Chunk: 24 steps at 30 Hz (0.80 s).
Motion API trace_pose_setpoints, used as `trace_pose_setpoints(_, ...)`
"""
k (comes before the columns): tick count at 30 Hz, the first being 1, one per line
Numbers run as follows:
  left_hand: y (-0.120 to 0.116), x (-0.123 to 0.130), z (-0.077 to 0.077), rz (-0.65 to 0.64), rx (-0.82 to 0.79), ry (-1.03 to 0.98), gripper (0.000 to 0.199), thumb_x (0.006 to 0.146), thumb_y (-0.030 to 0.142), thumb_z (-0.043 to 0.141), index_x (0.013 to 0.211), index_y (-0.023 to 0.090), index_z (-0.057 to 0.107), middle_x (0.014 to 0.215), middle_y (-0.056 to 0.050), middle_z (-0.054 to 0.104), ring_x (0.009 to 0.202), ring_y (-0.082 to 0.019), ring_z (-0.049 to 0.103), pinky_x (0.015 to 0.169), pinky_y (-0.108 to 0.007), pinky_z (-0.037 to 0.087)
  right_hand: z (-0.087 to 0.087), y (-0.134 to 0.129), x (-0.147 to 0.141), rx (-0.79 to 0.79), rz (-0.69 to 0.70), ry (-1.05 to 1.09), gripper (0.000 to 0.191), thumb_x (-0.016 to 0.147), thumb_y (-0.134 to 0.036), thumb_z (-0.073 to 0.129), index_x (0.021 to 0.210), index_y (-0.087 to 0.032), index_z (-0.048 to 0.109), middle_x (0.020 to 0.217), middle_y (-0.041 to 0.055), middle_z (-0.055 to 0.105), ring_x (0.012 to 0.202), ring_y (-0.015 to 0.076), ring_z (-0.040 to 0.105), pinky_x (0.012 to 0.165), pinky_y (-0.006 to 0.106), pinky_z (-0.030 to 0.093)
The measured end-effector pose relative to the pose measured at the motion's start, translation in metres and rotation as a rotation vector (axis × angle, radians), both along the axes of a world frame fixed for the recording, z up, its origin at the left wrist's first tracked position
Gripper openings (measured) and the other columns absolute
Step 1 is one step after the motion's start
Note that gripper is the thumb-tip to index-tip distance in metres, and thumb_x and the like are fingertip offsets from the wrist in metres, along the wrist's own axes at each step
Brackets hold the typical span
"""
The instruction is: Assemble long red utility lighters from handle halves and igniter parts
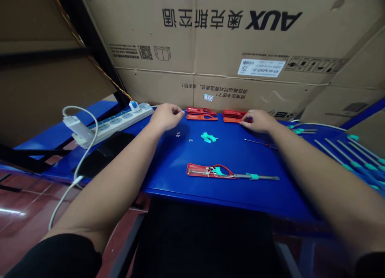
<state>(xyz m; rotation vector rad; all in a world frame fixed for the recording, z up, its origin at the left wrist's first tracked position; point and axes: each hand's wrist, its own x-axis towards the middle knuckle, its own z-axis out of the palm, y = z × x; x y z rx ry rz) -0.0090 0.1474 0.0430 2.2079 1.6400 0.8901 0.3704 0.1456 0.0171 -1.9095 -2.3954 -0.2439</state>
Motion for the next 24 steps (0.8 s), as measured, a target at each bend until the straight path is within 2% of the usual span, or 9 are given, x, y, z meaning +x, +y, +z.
trace_pose_setpoints(4, 0.001, 0.000, 0.000, 0.004, -0.024, 0.027, 0.026, 0.083, 0.039, 0.064, 0.086, 0.018, 0.079, 0.070, -0.005, 0.071, 0.067, -0.020, 0.062, 0.068, -0.028, 0.044, 0.001, 0.005, 0.006, 0.086, -0.108, -0.019, 0.042, 0.090, -0.036, 0.048, 0.119, -0.017, 0.072, 0.118, 0.0155, 0.068, 0.107, 0.0311, 0.059, 0.086, 0.041, 0.045)
trace_pose_setpoints(7, 0.000, 0.001, 0.001, 0.007, -0.028, 0.033, 0.028, 0.083, 0.041, 0.063, 0.087, 0.018, 0.078, 0.072, -0.005, 0.072, 0.068, -0.020, 0.062, 0.068, -0.028, 0.044, 0.001, 0.010, 0.009, 0.089, -0.138, -0.042, 0.038, 0.086, -0.038, 0.055, 0.114, -0.022, 0.076, 0.115, 0.0131, 0.070, 0.106, 0.0311, 0.059, 0.085, 0.041, 0.045)
trace_pose_setpoints(13, 0.003, -0.002, -0.001, -0.037, -0.003, 0.051, 0.029, 0.086, 0.038, 0.058, 0.090, 0.016, 0.077, 0.079, -0.007, 0.074, 0.071, -0.019, 0.062, 0.066, -0.028, 0.042, -0.001, 0.014, 0.009, 0.099, -0.133, -0.025, 0.033, 0.086, -0.038, 0.055, 0.104, -0.025, 0.079, 0.108, 0.0106, 0.072, 0.101, 0.0285, 0.060, 0.082, 0.039, 0.045)
trace_pose_setpoints(16, 0.002, 0.000, -0.003, -0.162, -0.022, 0.084, 0.028, 0.086, 0.037, 0.059, 0.088, 0.016, 0.077, 0.078, -0.005, 0.074, 0.068, -0.017, 0.062, 0.064, -0.027, 0.041, -0.001, 0.013, 0.009, 0.117, -0.112, 0.024, 0.032, 0.087, -0.038, 0.054, 0.103, -0.025, 0.079, 0.108, 0.0098, 0.071, 0.101, 0.0277, 0.058, 0.084, 0.039, 0.045)
trace_pose_setpoints(20, -0.008, 0.009, -0.004, -0.423, -0.049, 0.143, 0.025, 0.085, 0.038, 0.063, 0.086, 0.017, 0.077, 0.077, -0.002, 0.073, 0.067, -0.015, 0.063, 0.065, -0.024, 0.044, 0.004, 0.009, 0.007, 0.154, -0.075, 0.146, 0.031, 0.088, -0.036, 0.054, 0.101, -0.022, 0.078, 0.111, 0.0119, 0.070, 0.106, 0.0290, 0.057, 0.090, 0.041, 0.044)
trace_pose_setpoints(22, -0.014, 0.015, -0.004, -0.491, -0.004, 0.147, 0.025, 0.087, 0.036, 0.062, 0.094, 0.017, 0.076, 0.084, -0.003, 0.073, 0.073, -0.015, 0.064, 0.070, -0.025, 0.047, 0.011, 0.004, 0.003, 0.175, -0.072, 0.233, 0.031, 0.088, -0.036, 0.053, 0.101, -0.019, 0.077, 0.108, 0.0140, 0.071, 0.104, 0.0299, 0.059, 0.091, 0.042, 0.044)
trace_pose_setpoints(24, -0.021, 0.021, -0.001, -0.490, 0.076, 0.126, 0.031, 0.089, 0.034, 0.060, 0.111, 0.017, 0.073, 0.097, -0.006, 0.071, 0.083, -0.017, 0.064, 0.079, -0.028, 0.048, 0.019, -0.004, -0.005, 0.197, -0.082, 0.336, 0.035, 0.090, -0.037, 0.050, 0.105, -0.016, 0.074, 0.105, 0.0161, 0.071, 0.100, 0.0304, 0.061, 0.088, 0.043, 0.046)
